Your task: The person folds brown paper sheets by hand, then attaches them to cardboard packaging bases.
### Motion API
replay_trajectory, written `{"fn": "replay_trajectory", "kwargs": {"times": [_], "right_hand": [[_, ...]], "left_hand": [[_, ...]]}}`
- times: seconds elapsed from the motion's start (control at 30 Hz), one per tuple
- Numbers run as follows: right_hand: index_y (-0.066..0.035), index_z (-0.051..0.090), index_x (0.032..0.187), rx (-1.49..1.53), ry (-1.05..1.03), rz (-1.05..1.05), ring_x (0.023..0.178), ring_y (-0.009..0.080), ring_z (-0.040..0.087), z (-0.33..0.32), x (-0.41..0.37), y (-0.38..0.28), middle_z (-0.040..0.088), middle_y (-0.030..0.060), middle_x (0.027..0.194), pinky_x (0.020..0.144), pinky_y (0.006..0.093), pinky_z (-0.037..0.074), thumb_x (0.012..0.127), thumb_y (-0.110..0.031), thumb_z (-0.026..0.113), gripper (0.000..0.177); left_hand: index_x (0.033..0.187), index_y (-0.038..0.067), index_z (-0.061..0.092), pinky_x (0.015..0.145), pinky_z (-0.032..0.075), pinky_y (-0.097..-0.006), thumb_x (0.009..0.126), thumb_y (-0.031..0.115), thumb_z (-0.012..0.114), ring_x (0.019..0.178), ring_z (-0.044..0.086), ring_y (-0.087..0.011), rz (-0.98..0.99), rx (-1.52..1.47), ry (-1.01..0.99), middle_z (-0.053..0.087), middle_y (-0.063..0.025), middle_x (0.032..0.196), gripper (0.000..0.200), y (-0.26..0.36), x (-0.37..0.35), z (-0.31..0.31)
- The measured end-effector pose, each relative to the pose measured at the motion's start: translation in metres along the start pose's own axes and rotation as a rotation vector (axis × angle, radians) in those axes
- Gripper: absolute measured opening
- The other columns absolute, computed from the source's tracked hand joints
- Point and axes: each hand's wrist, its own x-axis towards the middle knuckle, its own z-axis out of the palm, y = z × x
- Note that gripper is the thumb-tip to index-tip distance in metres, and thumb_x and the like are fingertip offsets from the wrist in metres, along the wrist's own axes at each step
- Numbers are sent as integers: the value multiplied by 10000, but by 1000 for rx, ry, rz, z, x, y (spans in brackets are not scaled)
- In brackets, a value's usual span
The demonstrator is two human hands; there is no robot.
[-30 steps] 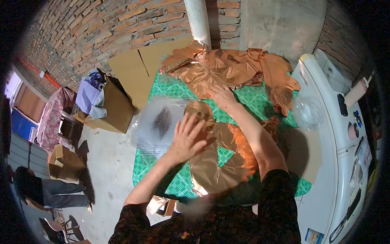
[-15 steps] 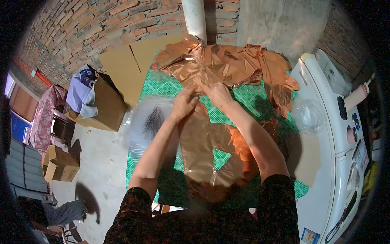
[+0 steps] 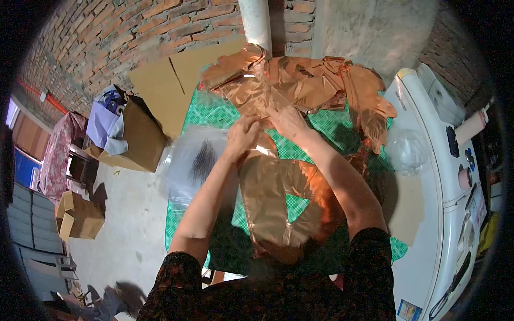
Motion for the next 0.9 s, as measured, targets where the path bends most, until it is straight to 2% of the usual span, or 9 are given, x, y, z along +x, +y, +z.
{"fn": "replay_trajectory", "kwargs": {"times": [0.17, 0.37, 0.47, 0.57, 0.63, 0.73, 0.8, 0.9], "right_hand": [[-107, 597, 1123, 47, 26, 95, 802, 450, 696, 12, 1, 8, 715, 205, 858, 692, 554, 541, 1009, -220, 642, 166], [-96, 655, 989, 156, 124, 182, 815, 445, 693, 4, 1, -7, 713, 195, 856, 707, 541, 539, 984, -248, 676, 153], [-108, 655, 1047, 220, 272, 97, 756, 440, 690, 13, 1, -2, 694, 190, 769, 654, 522, 529, 951, -225, 712, 162], [-103, 688, 1072, 292, 124, 213, 810, 437, 701, 0, 3, -9, 724, 177, 842, 683, 517, 535, 938, -246, 731, 200], [-100, 695, 1090, 300, 155, 203, 835, 441, 703, -3, 5, -11, 733, 177, 872, 703, 520, 538, 948, -252, 722, 210], [-100, 705, 1122, 315, 126, 206, 860, 442, 703, -13, 11, -14, 743, 178, 907, 727, 519, 542, 968, -268, 704, 227], [-99, 704, 1113, 306, 107, 213, 867, 441, 703, -16, 15, -13, 744, 181, 914, 733, 518, 543, 983, -276, 688, 219], [-93, 684, 1051, 269, 119, 217, 864, 441, 701, -11, 22, -11, 735, 190, 894, 729, 522, 538, 1000, -276, 669, 190]], "left_hand": [[1328, 60, 688, 1026, 511, -430, 1044, 261, 599, 1212, 656, -359, -46, -46, 59, 688, -169, 1299, 359, 1, -4, 1], [1331, 88, 693, 993, 529, -415, 1074, 222, 566, 1173, 679, -333, -77, -97, 57, 711, -150, 1252, 316, -2, -2, 3], [1334, 88, 688, 977, 536, -408, 1079, 209, 561, 1153, 688, -326, -40, -49, 35, 719, -151, 1237, 310, -3, -1, 3], [1358, 79, 666, 939, 554, -404, 1078, 219, 571, 1094, 716, -304, -40, -52, 52, 722, -159, 1228, 327, 0, -1, 2], [1376, 77, 649, 912, 565, -402, 1076, 232, 579, 1046, 734, -289, -103, -147, 62, 723, -168, 1219, 345, 8, -2, 0], [1401, 75, 628, 878, 577, -396, 1071, 249, 593, 998, 746, -271, -80, -128, 54, 729, -177, 1189, 375, 3, -1, 1], [1393, 71, 632, 895, 569, -403, 1071, 272, 595, 1017, 742, -294, -95, -172, 59, 731, -181, 1189, 381, 3, 0, 2], [1348, 60, 656, 950, 532, -454, 1052, 267, 607, 1099, 685, -380, -131, -188, 69, 718, -209, 1189, 364, 9, -3, 0]]}}
